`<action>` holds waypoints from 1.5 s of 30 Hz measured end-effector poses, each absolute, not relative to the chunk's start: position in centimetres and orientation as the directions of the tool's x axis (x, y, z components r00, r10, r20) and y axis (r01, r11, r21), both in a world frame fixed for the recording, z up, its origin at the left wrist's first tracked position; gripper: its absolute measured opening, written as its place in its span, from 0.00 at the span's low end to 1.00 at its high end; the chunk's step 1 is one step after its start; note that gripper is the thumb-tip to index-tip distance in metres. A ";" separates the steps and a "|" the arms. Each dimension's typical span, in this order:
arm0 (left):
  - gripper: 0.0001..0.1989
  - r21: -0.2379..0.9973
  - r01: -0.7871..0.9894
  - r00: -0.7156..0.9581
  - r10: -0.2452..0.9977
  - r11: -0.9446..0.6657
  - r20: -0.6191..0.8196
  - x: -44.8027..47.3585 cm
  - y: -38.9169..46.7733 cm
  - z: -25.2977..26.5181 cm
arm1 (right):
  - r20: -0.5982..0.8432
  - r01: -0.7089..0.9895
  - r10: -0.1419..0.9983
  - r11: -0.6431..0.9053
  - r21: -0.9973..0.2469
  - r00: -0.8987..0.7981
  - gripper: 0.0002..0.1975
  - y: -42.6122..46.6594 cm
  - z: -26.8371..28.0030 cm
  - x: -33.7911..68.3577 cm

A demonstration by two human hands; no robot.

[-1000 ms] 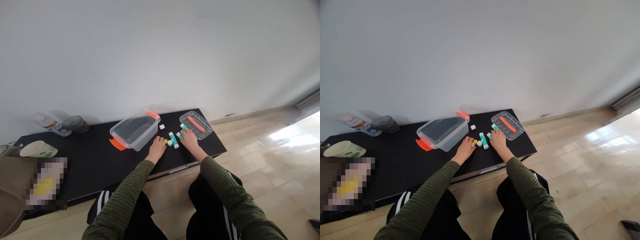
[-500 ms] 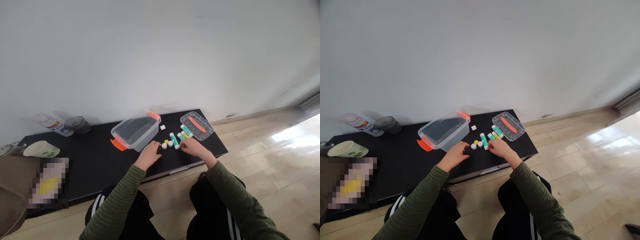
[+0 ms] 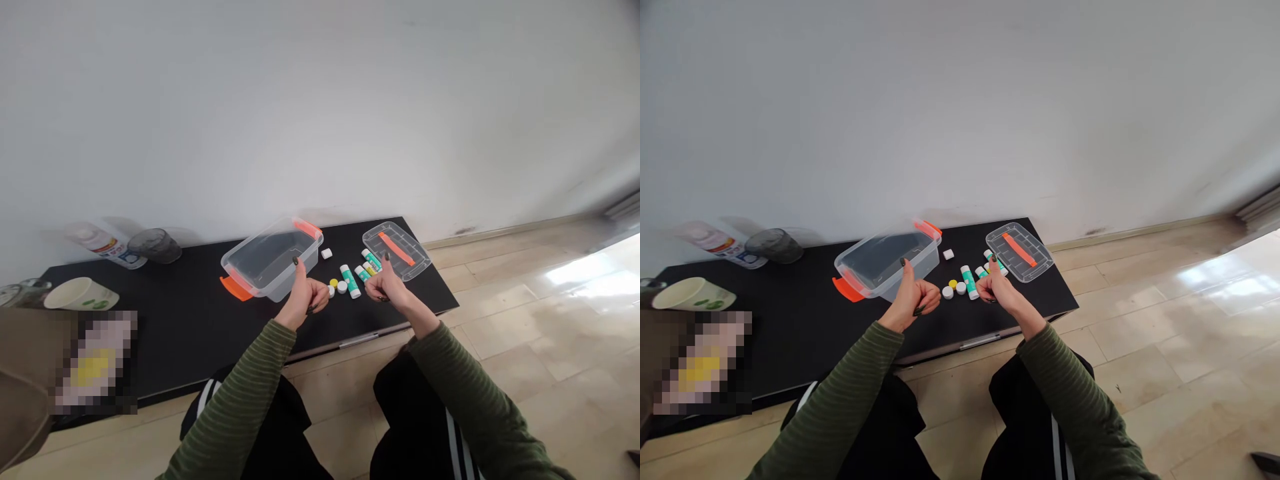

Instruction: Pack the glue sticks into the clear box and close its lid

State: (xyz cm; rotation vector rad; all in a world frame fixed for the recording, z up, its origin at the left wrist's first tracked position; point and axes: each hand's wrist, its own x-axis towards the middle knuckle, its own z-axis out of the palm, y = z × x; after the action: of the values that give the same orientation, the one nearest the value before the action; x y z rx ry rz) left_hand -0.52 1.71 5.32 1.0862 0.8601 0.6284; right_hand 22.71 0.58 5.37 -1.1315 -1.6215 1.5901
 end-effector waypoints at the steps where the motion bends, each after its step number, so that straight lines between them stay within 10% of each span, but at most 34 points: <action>1: 0.42 0.933 0.001 0.534 0.789 0.361 -0.306 -0.3 1.9 5.1 | -0.212 0.204 0.873 -0.133 -0.970 -0.439 0.43 1.0 4.7 22.7; 11: 0.42 0.911 0.367 0.337 0.887 0.185 -0.316 -0.3 2.4 3.2 | -0.353 0.483 0.902 -0.201 -0.852 -0.248 0.41 2.0 3.1 22.5; 17: 0.11 0.460 0.870 0.209 0.978 -0.180 -0.012 0.1 1.8 1.1 | -0.247 0.956 0.969 -0.068 -0.287 -0.005 0.15 2.4 1.4 20.4; 24: 0.07 0.289 0.933 0.263 0.956 -0.216 -0.132 0.2 2.0 -0.2 | -0.242 0.983 0.970 -0.025 -0.179 -0.020 0.18 2.6 0.5 18.4; 37: 0.07 0.289 0.920 0.289 0.956 -0.265 -0.042 0.1 1.5 -0.3 | -0.141 0.917 0.986 -0.133 -0.377 0.085 0.12 2.1 1.7 20.6; 42: 0.08 0.655 0.751 0.157 0.986 -0.082 -0.057 -1.1 2.2 1.4 | -0.161 0.702 0.984 -0.168 -0.692 0.077 0.09 1.0 3.2 21.8; 45: 0.10 0.936 0.314 0.108 0.974 0.159 -0.201 -1.7 2.5 2.5 | -0.176 0.508 0.984 -0.173 -0.844 0.043 0.09 0.1 3.7 21.4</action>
State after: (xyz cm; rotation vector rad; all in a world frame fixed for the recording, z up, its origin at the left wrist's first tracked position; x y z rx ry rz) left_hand -1.67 2.54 2.48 1.3482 1.4028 0.8085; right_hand 21.42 0.09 3.69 -1.7410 -1.5071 1.0468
